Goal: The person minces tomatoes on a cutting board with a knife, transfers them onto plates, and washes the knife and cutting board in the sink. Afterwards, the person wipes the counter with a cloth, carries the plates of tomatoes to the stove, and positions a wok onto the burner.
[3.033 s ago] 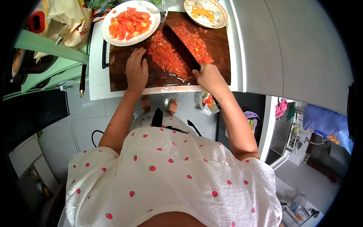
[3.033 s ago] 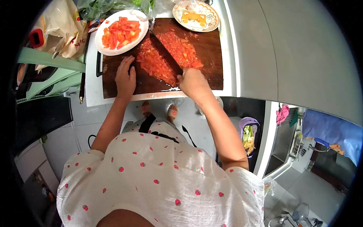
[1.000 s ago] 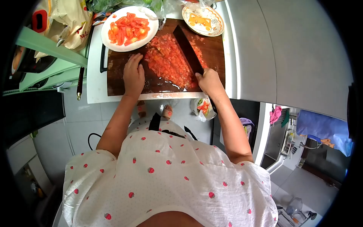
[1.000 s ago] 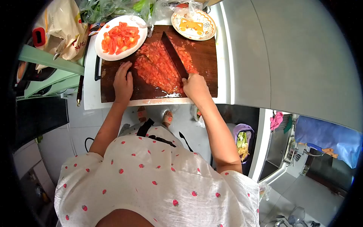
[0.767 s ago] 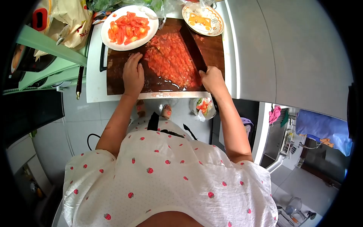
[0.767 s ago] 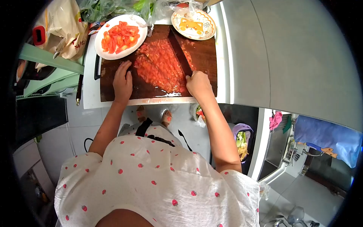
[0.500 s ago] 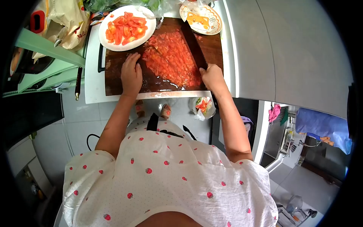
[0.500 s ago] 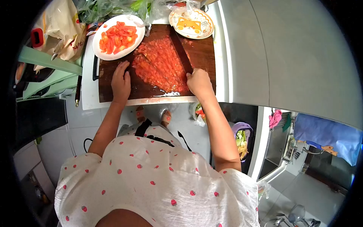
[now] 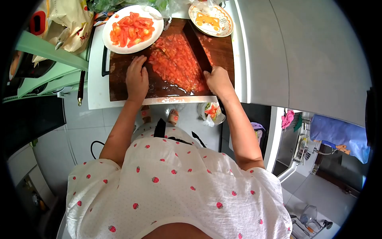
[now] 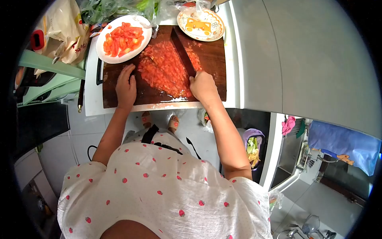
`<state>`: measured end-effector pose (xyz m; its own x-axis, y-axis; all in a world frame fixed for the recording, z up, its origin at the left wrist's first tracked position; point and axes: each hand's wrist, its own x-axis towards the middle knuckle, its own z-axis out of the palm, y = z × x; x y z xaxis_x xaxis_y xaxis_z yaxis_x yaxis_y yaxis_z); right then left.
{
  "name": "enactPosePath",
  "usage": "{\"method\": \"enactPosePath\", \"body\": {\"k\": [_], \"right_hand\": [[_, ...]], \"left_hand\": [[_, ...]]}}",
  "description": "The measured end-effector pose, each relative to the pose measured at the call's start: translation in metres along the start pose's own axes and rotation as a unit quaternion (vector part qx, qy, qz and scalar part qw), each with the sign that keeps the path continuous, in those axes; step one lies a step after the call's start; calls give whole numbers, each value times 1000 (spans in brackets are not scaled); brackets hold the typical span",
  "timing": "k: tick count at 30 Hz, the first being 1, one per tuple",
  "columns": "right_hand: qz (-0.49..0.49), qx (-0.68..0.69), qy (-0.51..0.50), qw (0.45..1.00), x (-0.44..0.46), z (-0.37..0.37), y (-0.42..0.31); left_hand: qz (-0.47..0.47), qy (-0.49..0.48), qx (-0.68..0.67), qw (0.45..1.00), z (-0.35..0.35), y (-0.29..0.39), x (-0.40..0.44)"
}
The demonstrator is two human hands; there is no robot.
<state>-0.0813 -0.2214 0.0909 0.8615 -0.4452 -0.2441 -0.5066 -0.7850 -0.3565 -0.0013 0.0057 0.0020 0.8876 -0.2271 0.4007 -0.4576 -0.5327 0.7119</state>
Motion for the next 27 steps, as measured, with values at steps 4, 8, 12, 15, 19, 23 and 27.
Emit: {"method": "enactPosePath", "body": {"k": [4,8,12,15,19,23,27], "right_hand": [[10,76,-24,997,-7,-13,-6],[3,57,-42,997,-6,0,-11],[-7,44,-45,998,-13,-12,-21],[-14,28,-46,998,-12,0,-18],[-17,33,-73,997,-20,-11,-23],[-25,9,-94,995,-24,-11,-28],[-56,-4,-97,994,-29,-18,-35]], "left_hand": [[5,10,-14,1000,2,-2,-1],[-4,8,-16,1000,1,-1,0],[2,9,-18,1000,0,0,2],[2,3,-17,1000,-1,1,1],[-12,-1,-23,1000,-1,0,0],[-11,6,-29,1000,-1,0,0],[-11,18,-39,999,-1,-1,2]]}}
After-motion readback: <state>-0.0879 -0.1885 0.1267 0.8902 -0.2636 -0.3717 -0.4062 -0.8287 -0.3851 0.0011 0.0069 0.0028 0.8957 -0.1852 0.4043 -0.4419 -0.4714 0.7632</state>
